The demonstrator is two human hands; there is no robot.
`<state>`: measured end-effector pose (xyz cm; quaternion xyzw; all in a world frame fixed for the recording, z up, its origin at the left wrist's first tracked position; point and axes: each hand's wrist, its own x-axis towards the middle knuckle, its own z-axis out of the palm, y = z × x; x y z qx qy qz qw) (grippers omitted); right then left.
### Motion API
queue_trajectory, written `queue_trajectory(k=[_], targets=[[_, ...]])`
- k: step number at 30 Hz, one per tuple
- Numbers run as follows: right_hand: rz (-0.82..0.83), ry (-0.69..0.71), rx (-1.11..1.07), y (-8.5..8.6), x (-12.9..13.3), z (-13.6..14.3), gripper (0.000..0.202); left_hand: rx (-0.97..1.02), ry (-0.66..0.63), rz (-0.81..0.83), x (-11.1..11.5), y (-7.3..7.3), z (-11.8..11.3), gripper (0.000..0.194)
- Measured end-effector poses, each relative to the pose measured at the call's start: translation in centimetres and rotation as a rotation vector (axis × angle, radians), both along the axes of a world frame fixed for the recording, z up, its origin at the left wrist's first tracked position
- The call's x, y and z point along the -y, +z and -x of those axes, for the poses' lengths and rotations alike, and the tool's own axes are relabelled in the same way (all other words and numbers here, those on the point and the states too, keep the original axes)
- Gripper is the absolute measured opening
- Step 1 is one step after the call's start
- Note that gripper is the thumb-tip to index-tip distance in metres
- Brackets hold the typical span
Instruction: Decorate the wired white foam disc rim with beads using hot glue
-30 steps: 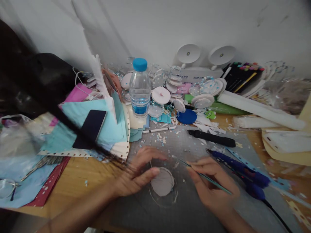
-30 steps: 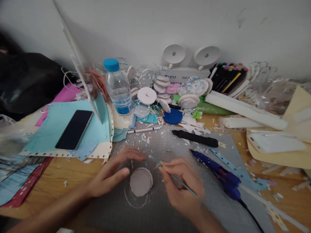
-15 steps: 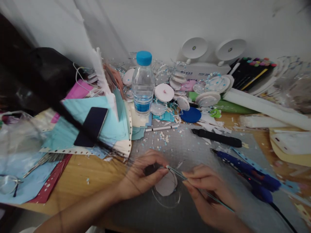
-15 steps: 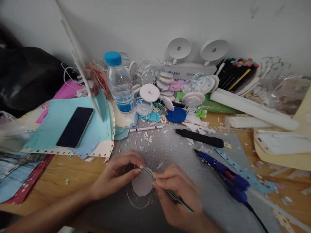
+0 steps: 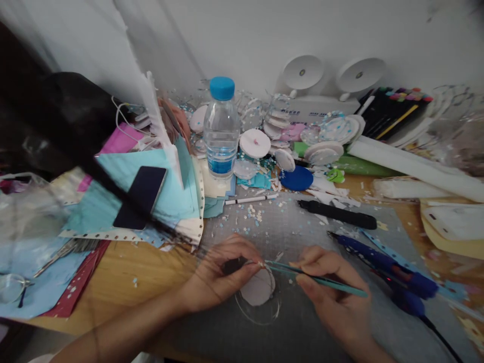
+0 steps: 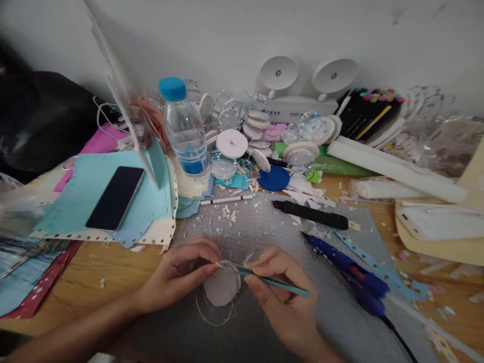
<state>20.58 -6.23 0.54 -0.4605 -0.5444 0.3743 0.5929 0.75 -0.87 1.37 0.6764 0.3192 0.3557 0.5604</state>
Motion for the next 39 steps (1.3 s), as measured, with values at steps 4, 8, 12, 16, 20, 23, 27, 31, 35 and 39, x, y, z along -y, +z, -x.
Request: queue_trajectory(k=[4,8,12,16,20,23,27,31,35,39], targets=[[0.011,0.015,0.009,0.1,-0.1,0.1,0.014,0.008,-0.013,-0.007,-0.1,-0.1,0.0,0.010],[0.007,0.022,0.023,0.3,-0.2,0.2,0.014,0.013,-0.022,-0.021,-0.2,0.1,0.0,0.010],[-0.013,0.030,0.022,0.4,-0.3,0.2,0.012,-0.004,-0.029,-0.026,-0.2,0.3,0.0,0.010],[-0.026,0.056,0.021,0.3,-0.3,0.0,0.015,-0.015,-0.036,-0.022,-0.1,0.3,0.0,0.011],[-0.020,0.061,0.019,0.2,-0.2,-0.1,0.014,-0.001,-0.047,-0.050,-0.2,0.3,0.1,0.011],[-0.017,0.064,0.018,0.0,-0.2,-0.1,0.013,0.001,-0.045,-0.053,-0.2,0.3,0.1,0.011],[-0.004,0.079,-0.017,-0.2,-0.2,-0.1,0.011,-0.008,-0.046,-0.059,-0.1,0.3,0.0,0.010],[0.054,0.097,-0.080,-0.4,-0.2,-0.2,0.008,0.003,-0.062,-0.068,-0.2,0.4,0.0,0.010],[0.099,0.115,-0.117,-0.9,-0.1,-0.5,0.008,0.000,-0.064,-0.041,-0.2,0.5,0.1,0.012],[0.068,0.081,-0.077,-1.0,-0.5,-0.9,0.010,-0.005,-0.031,-0.006,-0.2,0.5,0.3,0.014]])
